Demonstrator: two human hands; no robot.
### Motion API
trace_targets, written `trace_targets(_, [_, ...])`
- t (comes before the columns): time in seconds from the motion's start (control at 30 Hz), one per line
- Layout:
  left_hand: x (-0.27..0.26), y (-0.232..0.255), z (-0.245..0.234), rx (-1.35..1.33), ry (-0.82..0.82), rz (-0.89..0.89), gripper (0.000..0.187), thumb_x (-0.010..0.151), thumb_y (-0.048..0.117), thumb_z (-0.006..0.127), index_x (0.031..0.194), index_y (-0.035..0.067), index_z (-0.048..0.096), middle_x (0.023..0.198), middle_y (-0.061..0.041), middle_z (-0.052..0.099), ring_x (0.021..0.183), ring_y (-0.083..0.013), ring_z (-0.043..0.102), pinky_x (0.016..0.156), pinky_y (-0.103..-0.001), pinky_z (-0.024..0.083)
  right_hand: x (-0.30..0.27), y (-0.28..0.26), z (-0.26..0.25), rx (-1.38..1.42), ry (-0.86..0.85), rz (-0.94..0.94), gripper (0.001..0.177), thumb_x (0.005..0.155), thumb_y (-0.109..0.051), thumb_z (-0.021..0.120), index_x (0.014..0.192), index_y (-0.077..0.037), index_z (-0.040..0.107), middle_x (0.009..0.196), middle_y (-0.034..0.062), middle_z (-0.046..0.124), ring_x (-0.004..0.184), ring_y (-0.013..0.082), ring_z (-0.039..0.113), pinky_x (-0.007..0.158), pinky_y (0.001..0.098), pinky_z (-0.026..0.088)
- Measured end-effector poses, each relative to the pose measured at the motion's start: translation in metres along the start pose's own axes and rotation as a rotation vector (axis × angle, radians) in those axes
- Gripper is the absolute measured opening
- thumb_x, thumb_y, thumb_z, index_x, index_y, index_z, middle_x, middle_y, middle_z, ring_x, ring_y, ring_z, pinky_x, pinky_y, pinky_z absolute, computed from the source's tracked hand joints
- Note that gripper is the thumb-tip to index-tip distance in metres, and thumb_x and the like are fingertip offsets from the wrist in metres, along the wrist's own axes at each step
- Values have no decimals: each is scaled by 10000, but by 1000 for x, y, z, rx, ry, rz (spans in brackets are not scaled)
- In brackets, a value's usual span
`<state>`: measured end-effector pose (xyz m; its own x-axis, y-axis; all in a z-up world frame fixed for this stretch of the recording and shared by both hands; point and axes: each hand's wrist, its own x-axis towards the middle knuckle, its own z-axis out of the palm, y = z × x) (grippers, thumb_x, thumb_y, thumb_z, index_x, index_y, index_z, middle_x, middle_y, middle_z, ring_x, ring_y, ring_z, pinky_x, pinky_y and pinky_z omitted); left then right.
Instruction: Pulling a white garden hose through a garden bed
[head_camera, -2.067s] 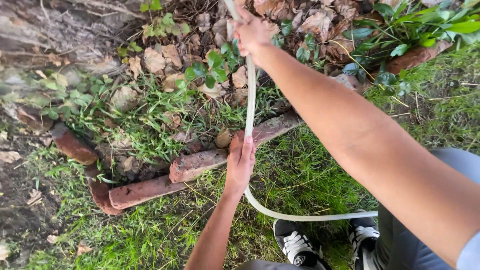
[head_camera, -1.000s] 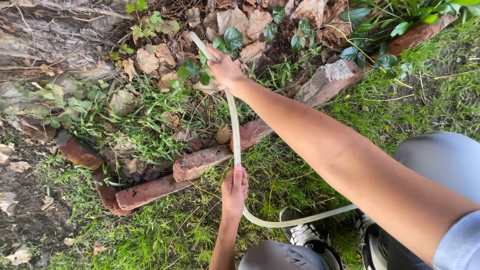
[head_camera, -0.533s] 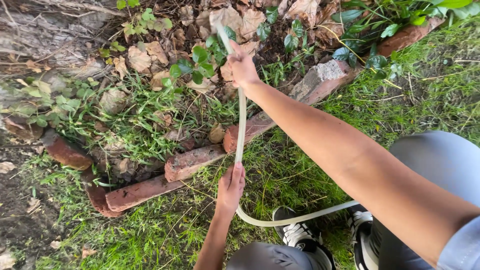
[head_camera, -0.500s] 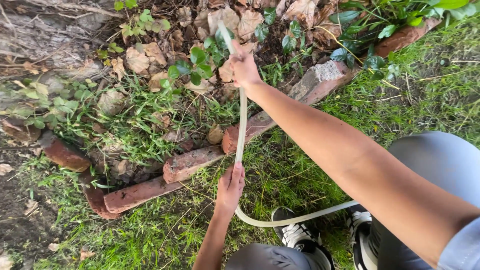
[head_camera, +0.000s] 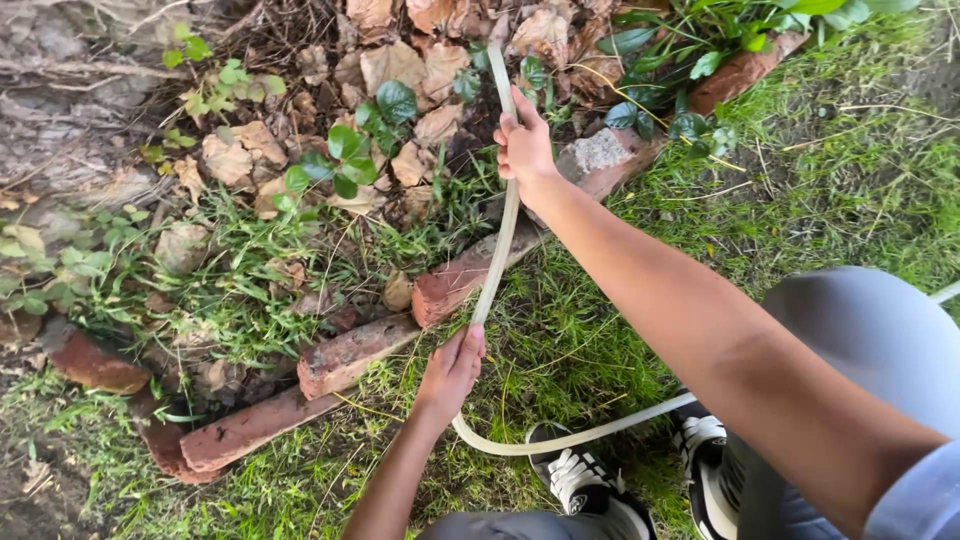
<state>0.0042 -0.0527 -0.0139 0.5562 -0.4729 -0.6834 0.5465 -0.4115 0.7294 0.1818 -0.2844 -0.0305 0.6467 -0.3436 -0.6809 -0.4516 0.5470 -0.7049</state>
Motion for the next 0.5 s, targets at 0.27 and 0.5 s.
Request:
trace_targets(0.27, [9, 16, 11, 114, -72, -75, 360, 1029, 401, 327, 869, 131, 503, 639, 52, 409, 517, -69, 334, 464, -179, 258, -1, -6, -39, 95, 119, 40, 507, 1013, -116, 376, 1499, -259, 353, 659, -25, 408, 465, 64, 243, 382, 200, 184])
trace_targets(0.5, [3, 20, 16, 163, -97, -96, 363, 1029, 404, 320, 901, 124, 512, 641, 49, 415, 508, -73, 343, 449, -180, 275, -12, -10, -49, 94, 130, 46, 508, 1011, -115, 367, 1502, -245, 350, 649, -30, 397, 466, 68, 240, 386, 200, 185])
